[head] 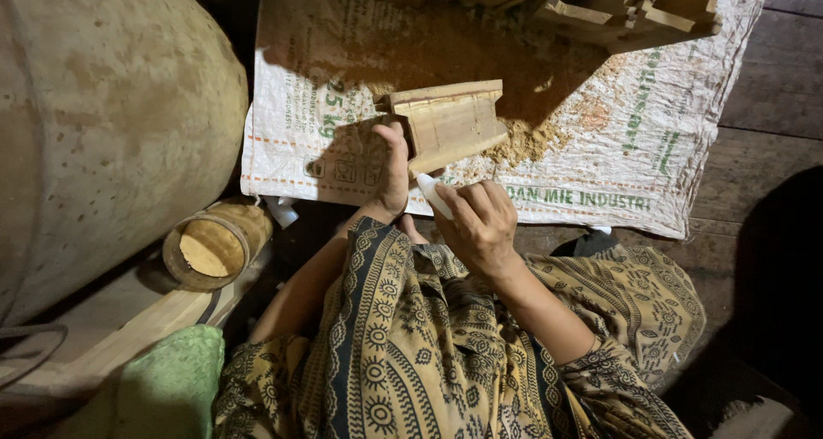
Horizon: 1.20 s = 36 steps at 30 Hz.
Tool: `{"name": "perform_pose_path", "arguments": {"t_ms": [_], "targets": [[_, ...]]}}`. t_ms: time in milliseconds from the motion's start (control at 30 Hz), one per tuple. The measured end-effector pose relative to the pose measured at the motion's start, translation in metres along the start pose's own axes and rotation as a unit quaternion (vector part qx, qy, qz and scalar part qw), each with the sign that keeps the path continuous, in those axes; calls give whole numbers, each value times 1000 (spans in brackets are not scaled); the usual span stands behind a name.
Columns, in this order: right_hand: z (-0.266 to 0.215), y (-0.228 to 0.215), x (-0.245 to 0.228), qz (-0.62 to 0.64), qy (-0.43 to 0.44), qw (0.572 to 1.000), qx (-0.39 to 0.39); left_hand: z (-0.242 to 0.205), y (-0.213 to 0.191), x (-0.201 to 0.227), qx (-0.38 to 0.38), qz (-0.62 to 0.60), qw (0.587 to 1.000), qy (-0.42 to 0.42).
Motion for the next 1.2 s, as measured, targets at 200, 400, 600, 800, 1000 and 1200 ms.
{"name": "perform_pose_path", "arguments": {"t_ms": [200,400,600,800,1000,1200], "targets": [[-3,2,0,-13,-5,1000,1,0,3,11,9,-40,999,2],[-6,4,2,-8,-16,1000,-2,-14,12,58,3,54,998,11],[-11,3,8,-34,-8,999,11,-27,27,135,13,-56,998,4],[-11,0,11,-48,14,999,-4,3,-7,49,40,-17,999,-5],[-12,-3,16,-58,19,998,5,-1,4,59,32,57,998,0],[-9,-8,19,-60,41,997,1,-4,-1,57,47,-38,998,-25]]}}
Point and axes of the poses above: each hand's wrist, its own z-axis towards the middle knuckle, its own y-axis out of the palm, x = y × z, the point moved 5 cm from there along z, towards the middle knuckle, and after that the axes turned 3 degrees about z, right-handed, at the moved point
